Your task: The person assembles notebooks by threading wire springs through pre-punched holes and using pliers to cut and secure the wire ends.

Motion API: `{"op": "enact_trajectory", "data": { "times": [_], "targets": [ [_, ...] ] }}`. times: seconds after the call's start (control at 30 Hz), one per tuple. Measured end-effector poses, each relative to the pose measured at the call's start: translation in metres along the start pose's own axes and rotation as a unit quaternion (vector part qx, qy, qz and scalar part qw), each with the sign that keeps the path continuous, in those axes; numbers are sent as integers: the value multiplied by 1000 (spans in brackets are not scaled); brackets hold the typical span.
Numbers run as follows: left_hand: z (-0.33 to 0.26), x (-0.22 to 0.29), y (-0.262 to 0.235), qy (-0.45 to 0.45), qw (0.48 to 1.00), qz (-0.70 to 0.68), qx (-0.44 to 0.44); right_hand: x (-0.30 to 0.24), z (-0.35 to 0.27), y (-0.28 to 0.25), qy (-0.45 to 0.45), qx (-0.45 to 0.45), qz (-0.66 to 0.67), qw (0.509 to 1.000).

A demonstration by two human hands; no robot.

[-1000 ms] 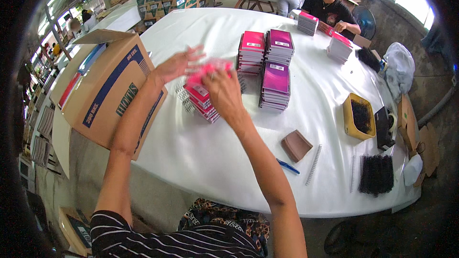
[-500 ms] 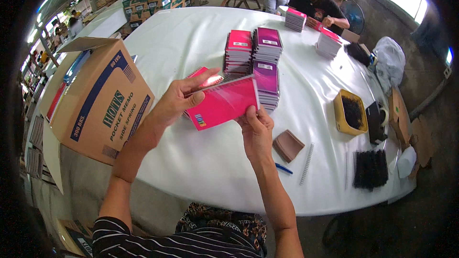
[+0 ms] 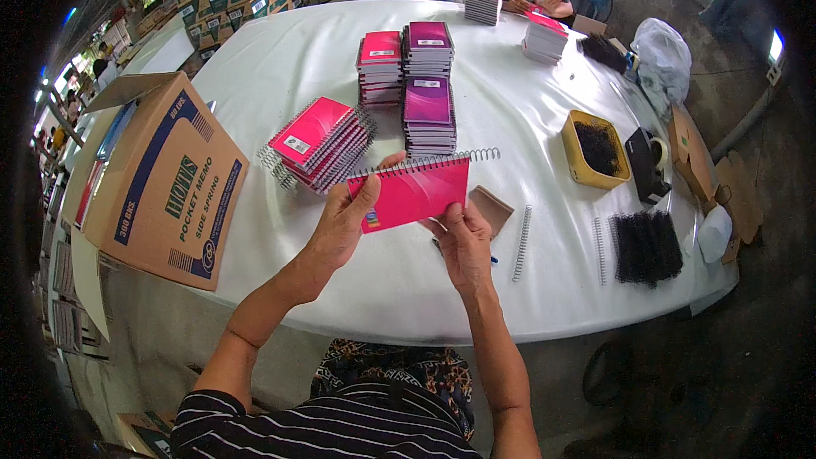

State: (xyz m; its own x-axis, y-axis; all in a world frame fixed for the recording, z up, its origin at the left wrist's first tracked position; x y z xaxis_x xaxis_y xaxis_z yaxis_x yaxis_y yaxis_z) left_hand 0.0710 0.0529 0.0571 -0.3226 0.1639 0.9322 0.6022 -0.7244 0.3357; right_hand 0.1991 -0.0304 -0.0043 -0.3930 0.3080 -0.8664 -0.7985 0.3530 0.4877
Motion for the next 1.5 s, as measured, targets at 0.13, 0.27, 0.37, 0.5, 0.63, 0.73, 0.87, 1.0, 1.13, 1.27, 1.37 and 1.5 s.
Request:
{"op": "enact_trajectory", "data": {
  "times": [0.13, 0.27, 0.37, 0.5, 0.63, 0.73, 0.87, 1.0, 1.13, 1.27, 1.37, 1.5],
  "targets": [
    [-6, 34, -9, 111, 975, 191, 38, 2, -31, -9, -67, -41, -593, 802],
    [-11, 47, -10, 207, 936, 280, 57, 19, -67, -26, -165, -19, -812, 559],
    [-14, 52, -10, 263, 905, 327, 66, 22, -64, -33, -181, -49, -816, 547],
    [-22, 59, -4, 314, 822, 466, 95, -17, -55, 1, -218, -27, -715, 664],
    [-33, 63, 14, 385, 701, 588, 116, -76, -64, 75, -255, -35, -608, 751],
    [-34, 62, 21, 388, 673, 618, 121, -97, -63, 96, -310, -37, -593, 743],
    [-31, 60, 27, 394, 666, 623, 112, -102, -60, 103, -337, -48, -602, 722],
    [-31, 58, 30, 387, 657, 639, 103, -99, -58, 103, -347, -64, -600, 718],
    [-28, 55, 27, 386, 653, 644, 97, -86, -46, 95, -237, -112, -573, 777],
    [-35, 62, 32, 412, 635, 648, 85, -37, -39, 76, 238, -202, -173, 934],
    [-36, 67, 34, 402, 634, 656, 76, -43, -30, 70, 135, -203, -274, 930],
    [-18, 84, -2, 356, 689, 625, 87, -32, -18, 22, -18, -115, -517, 848]
  ]
}}
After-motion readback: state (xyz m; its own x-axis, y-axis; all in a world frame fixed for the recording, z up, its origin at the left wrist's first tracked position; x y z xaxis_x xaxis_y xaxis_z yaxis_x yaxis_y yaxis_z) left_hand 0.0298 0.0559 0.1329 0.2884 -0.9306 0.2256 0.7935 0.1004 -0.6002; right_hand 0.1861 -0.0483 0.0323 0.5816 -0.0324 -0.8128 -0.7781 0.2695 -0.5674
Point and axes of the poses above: each hand's wrist, its own z-axis towards the middle knuckle, its own y-axis out of the palm, x = y × z, the point moved 10 cm from there along z, towards the middle knuckle, and after that the axes turned 3 degrees about -z, right-handed, at the moved point
